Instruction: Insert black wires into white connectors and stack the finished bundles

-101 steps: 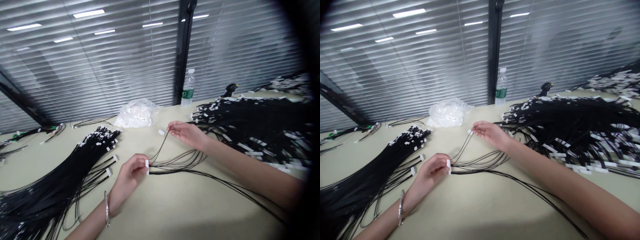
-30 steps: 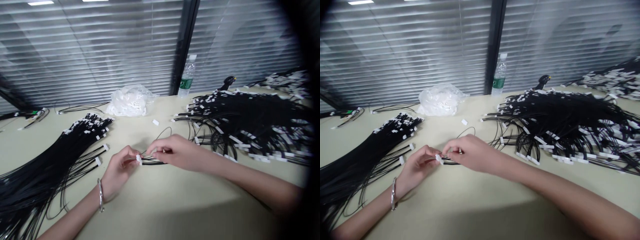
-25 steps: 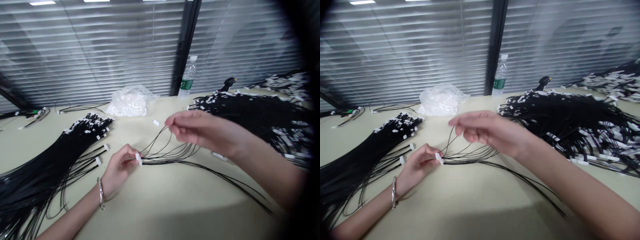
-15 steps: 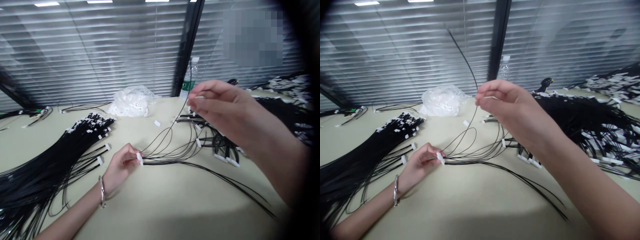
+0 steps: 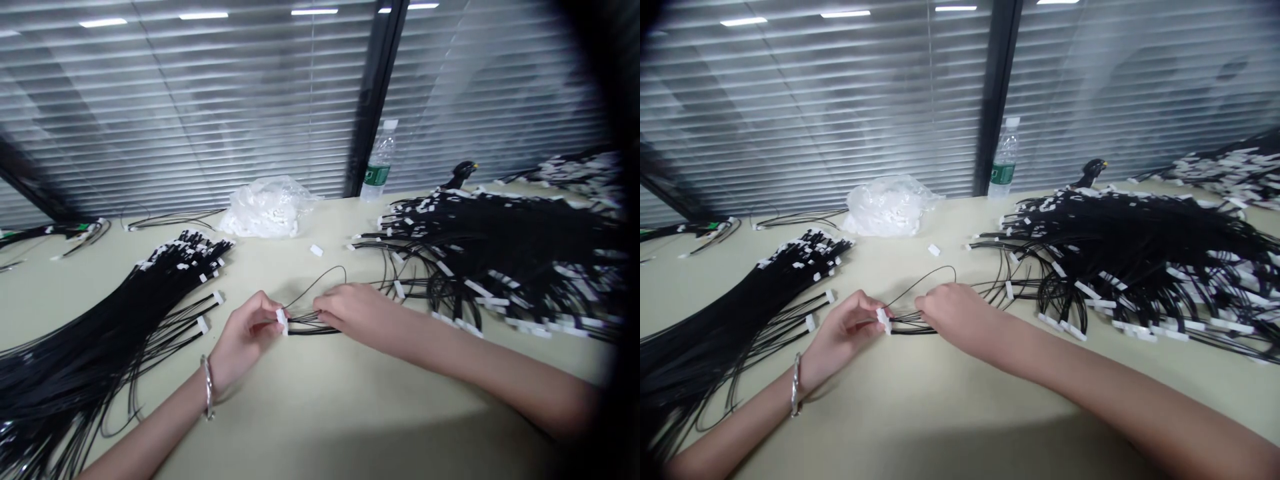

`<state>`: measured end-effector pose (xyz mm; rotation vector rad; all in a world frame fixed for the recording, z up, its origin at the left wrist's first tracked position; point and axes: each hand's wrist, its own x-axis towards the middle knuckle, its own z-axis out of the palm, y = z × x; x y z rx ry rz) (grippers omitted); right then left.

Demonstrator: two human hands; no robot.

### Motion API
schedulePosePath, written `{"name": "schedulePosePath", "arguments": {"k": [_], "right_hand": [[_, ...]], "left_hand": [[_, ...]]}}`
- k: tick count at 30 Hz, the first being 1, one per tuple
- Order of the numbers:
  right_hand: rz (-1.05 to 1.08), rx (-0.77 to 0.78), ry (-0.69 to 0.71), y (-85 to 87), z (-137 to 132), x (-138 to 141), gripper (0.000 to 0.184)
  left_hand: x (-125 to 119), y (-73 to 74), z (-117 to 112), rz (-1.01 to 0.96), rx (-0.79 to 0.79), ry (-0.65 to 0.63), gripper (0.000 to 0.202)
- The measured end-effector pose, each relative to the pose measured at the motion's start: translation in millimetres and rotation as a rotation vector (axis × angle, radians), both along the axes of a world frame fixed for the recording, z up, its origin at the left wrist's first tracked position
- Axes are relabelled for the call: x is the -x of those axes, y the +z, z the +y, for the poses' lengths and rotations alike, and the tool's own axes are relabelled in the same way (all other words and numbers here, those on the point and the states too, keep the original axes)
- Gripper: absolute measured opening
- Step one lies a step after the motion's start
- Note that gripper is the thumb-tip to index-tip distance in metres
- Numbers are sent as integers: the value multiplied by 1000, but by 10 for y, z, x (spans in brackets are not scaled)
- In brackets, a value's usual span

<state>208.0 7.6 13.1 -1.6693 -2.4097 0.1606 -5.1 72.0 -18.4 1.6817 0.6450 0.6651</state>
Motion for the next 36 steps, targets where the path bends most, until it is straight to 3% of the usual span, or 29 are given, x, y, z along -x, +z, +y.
{"name": "schedulePosePath", "arguments": {"k": [3,7,9,11,14,16,21,25,27,30,33,36], "right_hand": [[-31,-57,-78,67,24,-18,22],[44,-174,-189,317,-3,-73,24],[265,-229,-236,458,-45,-93,30],[620,-242,-249,595,-98,-133,34],[1106,-292,-196,755,-184,-270,23],[1271,-438,-208,809,-227,-403,17],[1398,-732,-353,803,-222,-570,24],[1208,-843,-294,744,-174,-291,27],[968,-706,-195,649,-168,-89,17],[582,-334,-29,370,-157,159,10],[483,-78,38,34,-110,289,14],[517,3,-40,-167,-53,314,11]], "left_hand": [[2,-1,-1,2,0,7,11],[2,5,-7,1,26,15,12],[3,10,-8,-2,35,16,13],[5,13,-6,-4,36,14,13],[6,8,-2,-1,25,10,13],[4,-1,3,-3,18,11,13],[-3,-15,12,-2,15,0,13],[-4,-7,0,-3,9,-3,13],[-8,4,-10,6,10,6,13],[-18,18,-15,20,20,21,14],[-25,16,-1,29,21,22,17],[-22,-5,9,26,9,17,16]]}}
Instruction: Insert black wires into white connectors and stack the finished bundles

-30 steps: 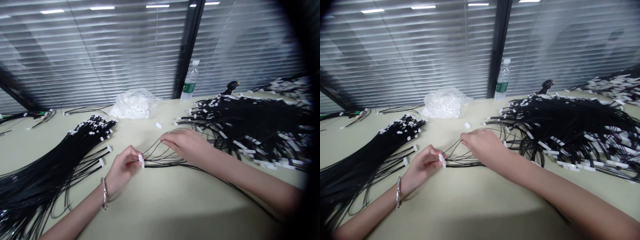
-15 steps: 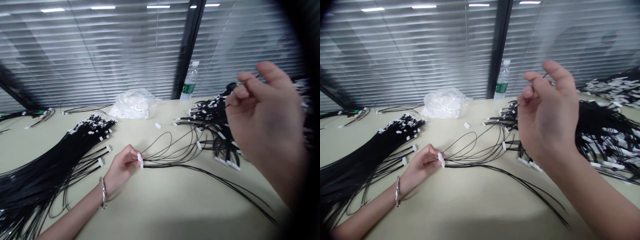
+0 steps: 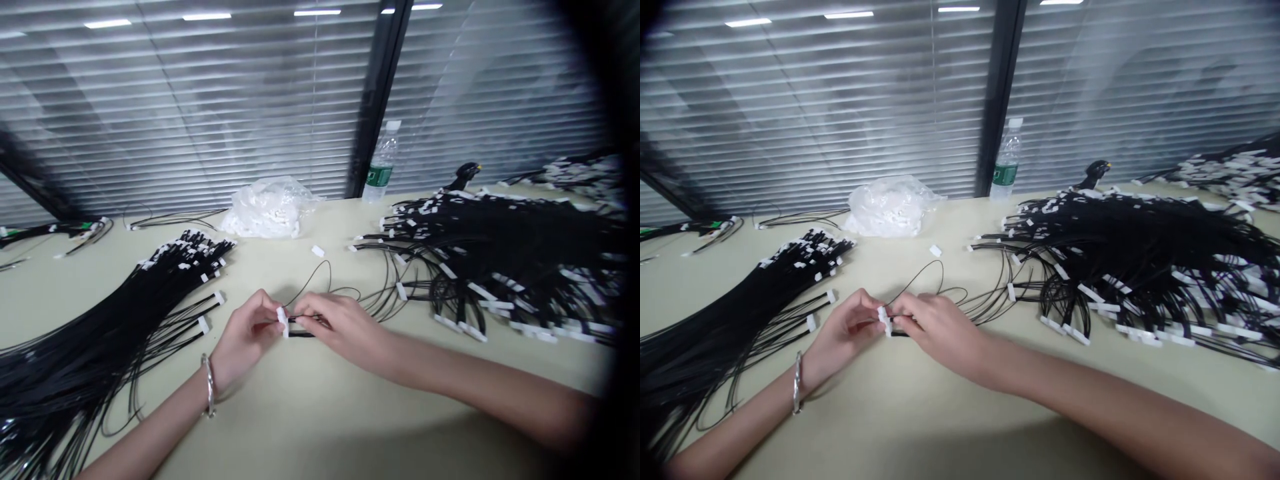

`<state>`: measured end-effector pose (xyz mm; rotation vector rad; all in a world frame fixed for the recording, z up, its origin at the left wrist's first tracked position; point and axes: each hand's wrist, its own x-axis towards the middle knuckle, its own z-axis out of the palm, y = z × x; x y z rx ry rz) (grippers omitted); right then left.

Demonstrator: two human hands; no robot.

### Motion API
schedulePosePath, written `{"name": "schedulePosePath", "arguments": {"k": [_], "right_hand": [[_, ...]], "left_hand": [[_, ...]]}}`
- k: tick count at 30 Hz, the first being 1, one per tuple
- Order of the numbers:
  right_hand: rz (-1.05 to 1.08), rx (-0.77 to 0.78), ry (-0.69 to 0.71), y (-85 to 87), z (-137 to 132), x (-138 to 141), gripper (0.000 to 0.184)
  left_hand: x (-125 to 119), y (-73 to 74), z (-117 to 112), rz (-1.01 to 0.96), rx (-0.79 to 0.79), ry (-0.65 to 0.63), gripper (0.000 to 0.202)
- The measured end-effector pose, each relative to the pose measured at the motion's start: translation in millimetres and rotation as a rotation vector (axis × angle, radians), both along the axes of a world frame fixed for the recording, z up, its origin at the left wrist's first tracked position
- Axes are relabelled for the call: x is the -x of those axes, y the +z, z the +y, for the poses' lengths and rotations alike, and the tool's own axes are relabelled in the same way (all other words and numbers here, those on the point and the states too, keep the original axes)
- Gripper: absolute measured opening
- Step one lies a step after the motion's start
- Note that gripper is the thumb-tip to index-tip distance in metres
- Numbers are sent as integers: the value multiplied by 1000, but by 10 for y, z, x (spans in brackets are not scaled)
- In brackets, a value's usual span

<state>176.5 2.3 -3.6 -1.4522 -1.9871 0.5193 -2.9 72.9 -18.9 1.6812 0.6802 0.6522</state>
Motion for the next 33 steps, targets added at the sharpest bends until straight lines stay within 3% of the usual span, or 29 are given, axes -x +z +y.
{"name": "schedulePosePath", "arguments": {"k": [7,16,33], "right_hand": [[82,5,-92,-31,28,20,6],[133,14,-143,-109,2,42,5],[209,63,-144,-148,-45,48,3]], "left_hand": [[8,-27,-36,55,-98,-22,5],[16,-37,-33,60,-107,-22,4],[16,-76,-37,4,-127,-57,5]]}}
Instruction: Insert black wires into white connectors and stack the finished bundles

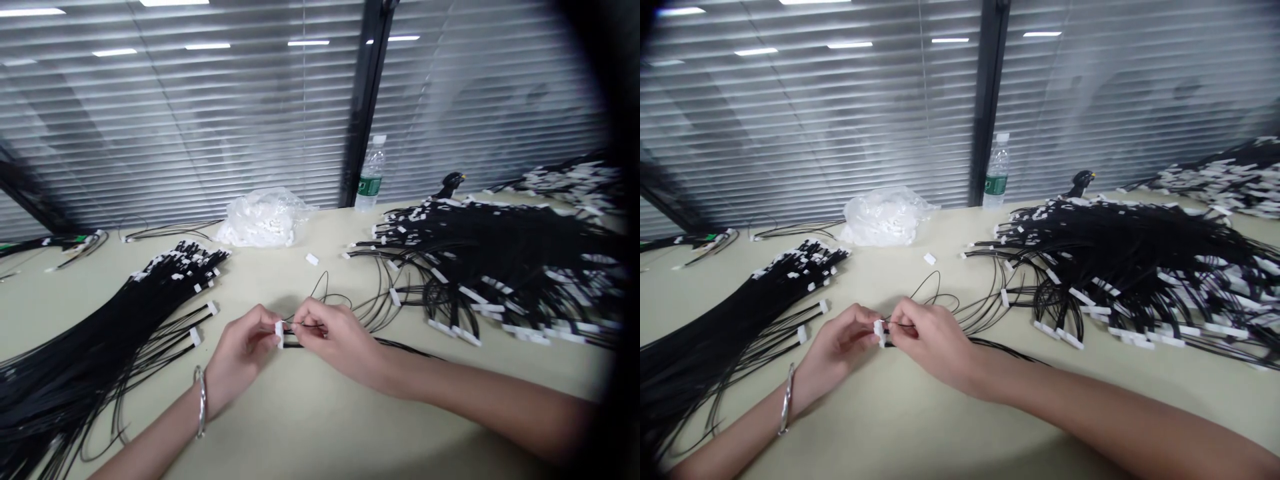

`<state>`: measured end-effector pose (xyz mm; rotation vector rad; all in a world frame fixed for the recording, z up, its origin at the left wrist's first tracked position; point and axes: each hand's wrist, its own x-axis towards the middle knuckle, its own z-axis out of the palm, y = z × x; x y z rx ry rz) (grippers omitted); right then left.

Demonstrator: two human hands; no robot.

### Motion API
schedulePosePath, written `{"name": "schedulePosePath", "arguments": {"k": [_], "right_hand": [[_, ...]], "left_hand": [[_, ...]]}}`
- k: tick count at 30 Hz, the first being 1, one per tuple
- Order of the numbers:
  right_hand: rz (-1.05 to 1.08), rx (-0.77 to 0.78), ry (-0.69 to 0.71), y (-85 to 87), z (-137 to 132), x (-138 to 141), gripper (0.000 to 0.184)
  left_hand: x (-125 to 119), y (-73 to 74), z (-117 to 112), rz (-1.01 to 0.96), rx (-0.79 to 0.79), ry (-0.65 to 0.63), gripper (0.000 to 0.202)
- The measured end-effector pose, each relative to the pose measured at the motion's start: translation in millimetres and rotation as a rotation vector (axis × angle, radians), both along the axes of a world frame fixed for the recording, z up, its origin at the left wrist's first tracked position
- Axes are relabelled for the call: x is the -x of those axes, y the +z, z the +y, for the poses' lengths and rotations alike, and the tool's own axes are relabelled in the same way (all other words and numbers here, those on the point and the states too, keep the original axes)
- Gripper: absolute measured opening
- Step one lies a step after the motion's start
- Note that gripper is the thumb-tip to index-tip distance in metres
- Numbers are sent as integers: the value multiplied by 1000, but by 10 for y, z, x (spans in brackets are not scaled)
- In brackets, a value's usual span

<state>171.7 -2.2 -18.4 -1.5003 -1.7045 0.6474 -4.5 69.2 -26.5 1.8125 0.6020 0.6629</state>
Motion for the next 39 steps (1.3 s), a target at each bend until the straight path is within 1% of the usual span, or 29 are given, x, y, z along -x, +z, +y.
{"name": "schedulePosePath", "arguments": {"k": [9,15,23,31,39], "right_hand": [[77,13,15,-9,19,9,6],[142,42,17,-5,17,21,6],[202,76,38,12,9,39,7],[178,54,40,10,9,43,8],[105,26,26,56,-49,70,8]], "left_hand": [[3,-2,-2,33,-43,31,5],[10,12,-22,29,-35,45,5],[-7,23,-31,27,-62,64,6],[5,-12,-35,40,-145,95,9],[38,-27,-63,66,-291,129,12]]}}
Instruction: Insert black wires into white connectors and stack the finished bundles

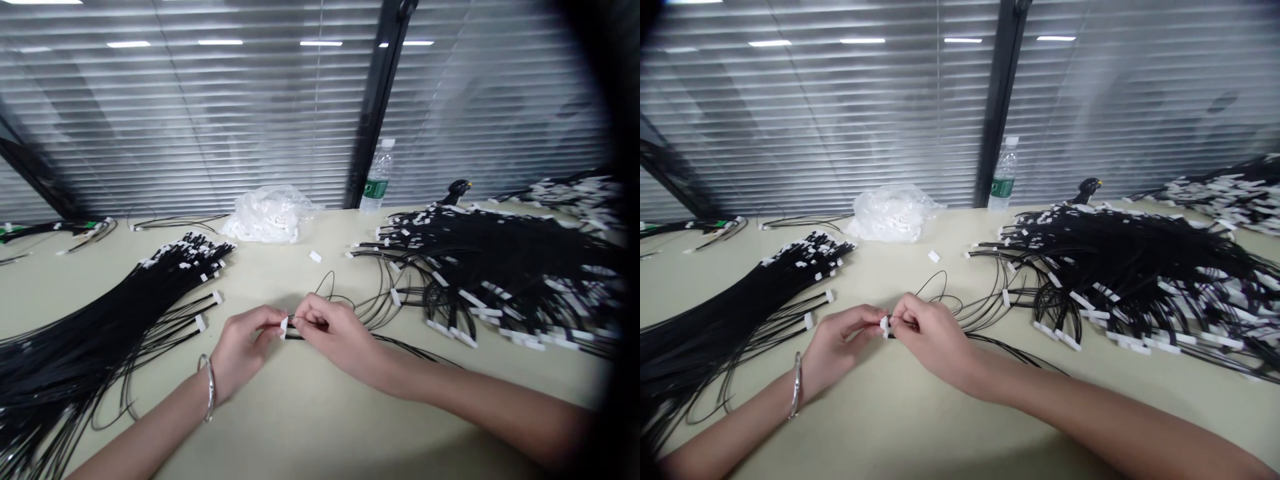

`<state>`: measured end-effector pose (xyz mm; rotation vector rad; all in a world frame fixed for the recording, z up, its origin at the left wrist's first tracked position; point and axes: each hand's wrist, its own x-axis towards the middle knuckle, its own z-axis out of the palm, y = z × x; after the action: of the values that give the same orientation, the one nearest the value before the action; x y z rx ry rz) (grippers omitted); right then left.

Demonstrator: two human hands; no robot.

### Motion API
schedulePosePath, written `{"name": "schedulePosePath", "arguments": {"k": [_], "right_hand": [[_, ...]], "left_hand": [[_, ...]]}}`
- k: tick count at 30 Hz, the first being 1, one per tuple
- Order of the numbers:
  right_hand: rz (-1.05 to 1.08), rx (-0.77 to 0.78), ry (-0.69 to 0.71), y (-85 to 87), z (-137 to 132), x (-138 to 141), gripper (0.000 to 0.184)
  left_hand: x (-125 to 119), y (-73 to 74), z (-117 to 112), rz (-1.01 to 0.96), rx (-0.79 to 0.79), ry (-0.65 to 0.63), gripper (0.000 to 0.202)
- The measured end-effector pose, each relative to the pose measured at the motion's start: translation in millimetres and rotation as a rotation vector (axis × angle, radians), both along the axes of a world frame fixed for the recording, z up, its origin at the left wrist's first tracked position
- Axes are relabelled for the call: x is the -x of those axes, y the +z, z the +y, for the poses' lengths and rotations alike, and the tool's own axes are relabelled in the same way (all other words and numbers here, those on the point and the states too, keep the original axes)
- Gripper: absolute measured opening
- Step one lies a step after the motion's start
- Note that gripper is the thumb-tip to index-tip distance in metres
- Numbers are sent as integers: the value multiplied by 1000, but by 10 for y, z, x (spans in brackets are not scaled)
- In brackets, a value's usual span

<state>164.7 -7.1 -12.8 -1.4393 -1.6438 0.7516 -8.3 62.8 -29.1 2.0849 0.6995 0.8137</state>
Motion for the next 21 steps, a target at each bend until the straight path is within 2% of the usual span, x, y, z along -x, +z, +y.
{"name": "schedulePosePath", "arguments": {"k": [9,21], "right_hand": [[-8,0,7,-3,-21,3,8],[30,26,25,29,-18,20,11]], "left_hand": [[-5,64,-43,62,-183,9,16],[8,44,-61,90,-345,12,17]]}}
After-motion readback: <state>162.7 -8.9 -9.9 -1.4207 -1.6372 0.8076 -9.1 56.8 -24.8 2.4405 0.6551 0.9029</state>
